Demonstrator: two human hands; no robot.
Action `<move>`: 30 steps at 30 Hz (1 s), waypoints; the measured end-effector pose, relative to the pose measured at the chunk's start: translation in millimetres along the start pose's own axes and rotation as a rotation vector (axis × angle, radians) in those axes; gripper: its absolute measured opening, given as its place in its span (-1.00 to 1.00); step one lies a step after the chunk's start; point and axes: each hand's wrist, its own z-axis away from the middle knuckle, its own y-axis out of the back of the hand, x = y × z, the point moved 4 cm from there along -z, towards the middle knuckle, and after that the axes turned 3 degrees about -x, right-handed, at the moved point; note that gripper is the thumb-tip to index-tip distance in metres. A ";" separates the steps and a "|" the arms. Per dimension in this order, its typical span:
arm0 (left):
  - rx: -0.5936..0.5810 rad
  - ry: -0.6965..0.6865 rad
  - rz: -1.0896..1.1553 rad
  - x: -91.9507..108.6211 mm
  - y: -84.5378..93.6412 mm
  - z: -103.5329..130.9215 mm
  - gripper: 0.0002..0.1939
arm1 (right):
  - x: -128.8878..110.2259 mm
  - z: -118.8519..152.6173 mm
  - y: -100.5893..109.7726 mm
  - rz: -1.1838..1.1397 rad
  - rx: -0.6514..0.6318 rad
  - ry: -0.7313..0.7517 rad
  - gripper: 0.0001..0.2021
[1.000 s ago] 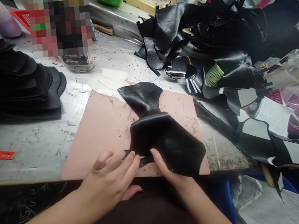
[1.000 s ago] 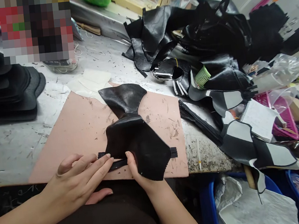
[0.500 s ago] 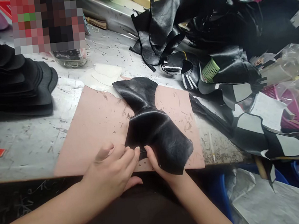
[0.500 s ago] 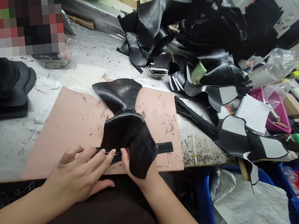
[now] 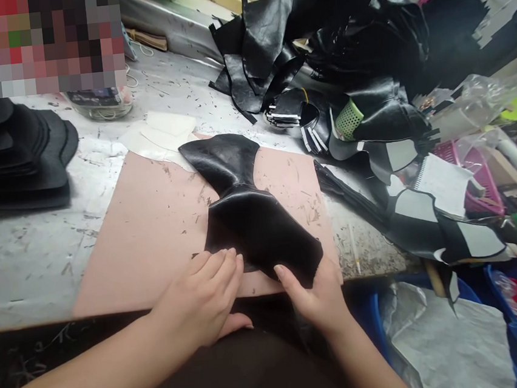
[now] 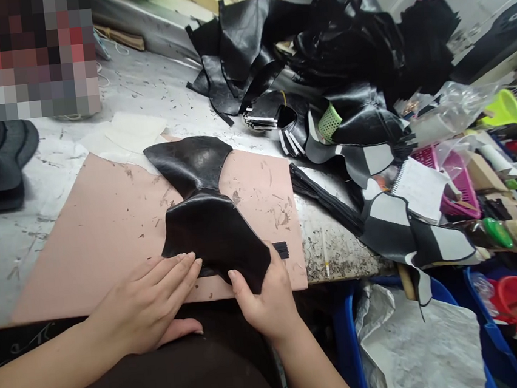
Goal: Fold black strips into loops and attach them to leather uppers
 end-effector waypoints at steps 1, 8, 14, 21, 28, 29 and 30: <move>0.007 -0.003 -0.007 0.2 -1.0 -0.5 -0.37 | 0.2 -1.9 1.6 0.002 -0.036 0.007 -0.66; 0.023 -0.019 0.017 -1.1 -4.4 -3.3 -0.53 | 14.6 -32.7 3.2 -0.099 -0.314 -0.071 -0.79; 0.064 -0.017 -0.015 -2.1 -1.6 -5.2 -0.57 | 28.3 -53.2 -1.8 -0.140 -0.462 -0.120 -0.86; 0.044 -0.072 -0.052 -3.5 -2.3 -10.0 -0.54 | 27.2 -56.1 0.2 -0.128 -0.555 -0.111 -0.83; 0.015 -0.090 -0.017 4.3 -8.1 -15.2 -0.60 | 27.4 -57.7 -2.9 0.016 -0.525 -0.052 -0.87; 0.000 -0.106 -0.029 6.6 -9.2 -15.1 -0.60 | 27.8 -57.8 -3.5 0.031 -0.513 -0.055 -0.89; -0.012 -0.120 -0.039 8.7 -10.2 -14.9 -0.62 | 28.1 -58.1 -3.8 0.037 -0.498 -0.058 -0.90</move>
